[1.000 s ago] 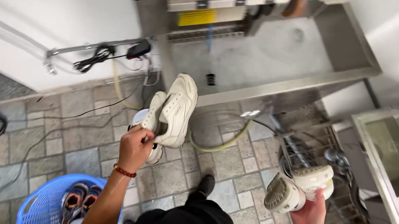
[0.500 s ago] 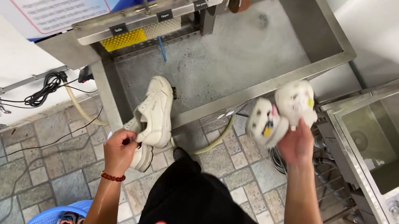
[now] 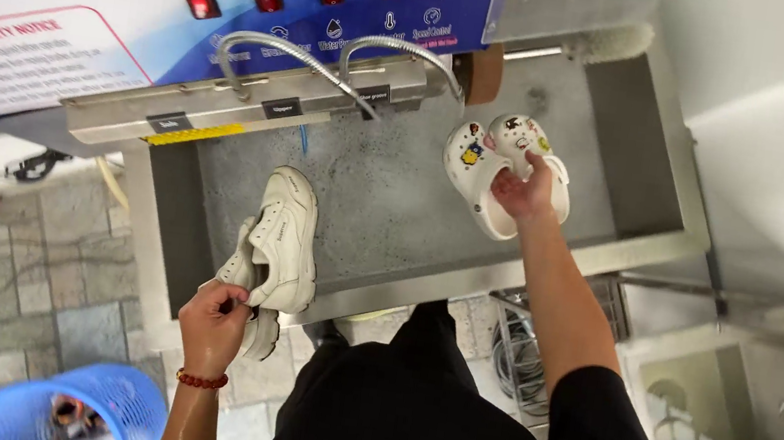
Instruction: Wash shoes in a commercial shoe-washing machine and untie laces for cleaning.
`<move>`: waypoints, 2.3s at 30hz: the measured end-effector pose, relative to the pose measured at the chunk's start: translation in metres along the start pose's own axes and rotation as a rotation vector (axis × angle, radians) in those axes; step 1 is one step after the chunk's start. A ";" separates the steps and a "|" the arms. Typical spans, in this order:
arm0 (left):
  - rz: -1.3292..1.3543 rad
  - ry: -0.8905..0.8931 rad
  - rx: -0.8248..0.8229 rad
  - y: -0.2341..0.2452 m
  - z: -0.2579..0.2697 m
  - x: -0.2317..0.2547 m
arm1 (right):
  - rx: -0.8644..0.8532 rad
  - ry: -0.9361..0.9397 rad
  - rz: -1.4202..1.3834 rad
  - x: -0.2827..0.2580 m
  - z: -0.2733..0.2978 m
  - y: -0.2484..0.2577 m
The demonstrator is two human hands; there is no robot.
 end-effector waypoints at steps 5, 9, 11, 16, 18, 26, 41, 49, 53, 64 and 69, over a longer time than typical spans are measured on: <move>-0.150 0.166 0.141 -0.061 0.031 0.036 | 0.181 -0.188 0.119 0.007 -0.083 -0.020; -0.137 0.256 0.209 -0.083 0.061 0.056 | 0.177 0.123 0.623 0.025 -0.118 -0.008; -0.158 0.274 0.237 -0.095 0.068 0.072 | 0.230 0.534 1.083 0.027 -0.167 0.005; -0.205 0.319 0.238 -0.105 0.081 0.086 | 0.290 0.830 1.857 0.022 -0.168 0.004; -0.174 0.308 0.238 -0.106 0.085 0.086 | 0.176 0.832 2.056 0.023 -0.198 0.022; -0.155 0.318 0.280 -0.079 0.097 0.067 | 0.090 1.197 1.808 -0.024 -0.102 0.021; 0.100 0.036 0.123 0.029 0.068 0.013 | 0.026 1.393 1.172 0.091 0.184 0.091; 0.217 0.051 0.120 0.054 0.070 -0.006 | 0.089 1.507 1.084 0.109 0.207 0.112; 0.119 -0.031 0.109 0.070 0.079 -0.015 | 0.143 1.458 1.109 0.123 0.214 0.129; 0.114 0.093 0.143 0.048 0.077 0.002 | 0.170 1.127 1.082 0.085 0.195 0.094; 0.044 0.132 0.209 0.019 0.085 0.032 | -0.082 1.369 1.248 0.058 0.145 0.104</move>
Point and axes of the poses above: each hand's wrist, its own z-axis away from the middle knuckle, its own y-axis out of the back of the hand, x = y × z, the point moved 1 cm from there along -z, towards the middle knuckle, and after that the axes turned 13 degrees about x, right-handed, at the moved point
